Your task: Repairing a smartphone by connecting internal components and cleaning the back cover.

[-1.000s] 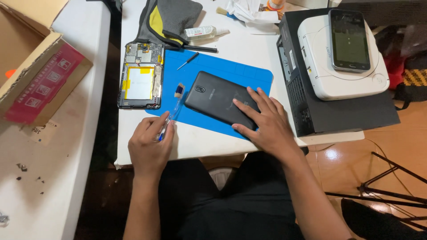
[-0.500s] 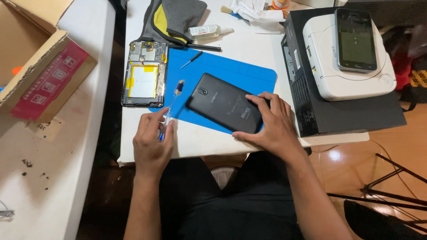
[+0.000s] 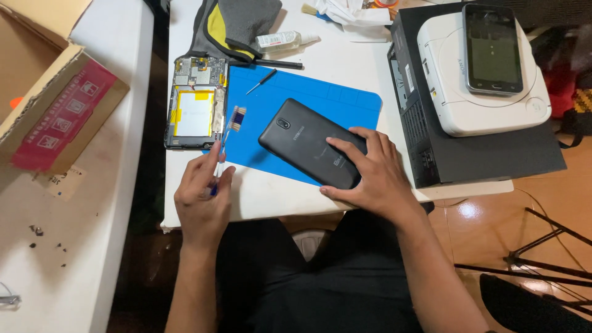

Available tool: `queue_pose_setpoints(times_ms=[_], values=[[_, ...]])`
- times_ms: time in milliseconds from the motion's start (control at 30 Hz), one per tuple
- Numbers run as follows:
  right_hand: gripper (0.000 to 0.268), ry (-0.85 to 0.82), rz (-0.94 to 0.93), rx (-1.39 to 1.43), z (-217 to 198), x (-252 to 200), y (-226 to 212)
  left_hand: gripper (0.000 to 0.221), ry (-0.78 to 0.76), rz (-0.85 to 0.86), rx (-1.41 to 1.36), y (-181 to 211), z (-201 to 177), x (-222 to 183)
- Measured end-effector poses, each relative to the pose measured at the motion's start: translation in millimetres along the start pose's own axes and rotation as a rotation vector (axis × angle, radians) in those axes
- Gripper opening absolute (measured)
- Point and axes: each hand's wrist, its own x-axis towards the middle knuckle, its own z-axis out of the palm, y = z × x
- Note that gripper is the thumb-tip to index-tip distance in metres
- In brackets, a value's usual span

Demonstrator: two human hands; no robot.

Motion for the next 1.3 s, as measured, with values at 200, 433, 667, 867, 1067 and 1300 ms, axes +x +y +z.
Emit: queue_pose_setpoints(times_ms=[200, 433, 667, 867, 1067, 1300], values=[[0.084, -0.040, -0.057, -0.070, -1.0, 2.9, -4.7, 0.041, -0.161, 0.055, 0.182, 20.3, 4.8, -0.3], [0.080, 0.043, -0.089, -0.031, 4.0, -0.6, 4.7, 0.040, -0.132, 0.109, 0.239, 15.3, 20.6, 8.9], [0.075, 0.151, -0.085, 0.682, -11.4, -10.7, 7.6, 0.037, 0.017, -0.088, -0.108, 2.8, 17.9, 7.4], [0.047, 0.222, 0.220, 0.902, 2.8, -7.8, 4.1, 0.036, 0.021, -0.101, -0.161, 7.5, 17.2, 9.3], [0.037, 0.307, 0.383, 0.643, 11.1, -1.4, -2.0, 0.034, -0.006, -0.089, -0.109, 4.1, 20.3, 9.4], [0.028, 0.518, -0.022, 0.129, 14.4, -4.1, -4.5, 0.039, -0.066, -0.045, -0.058, 5.8, 19.9, 10.2]])
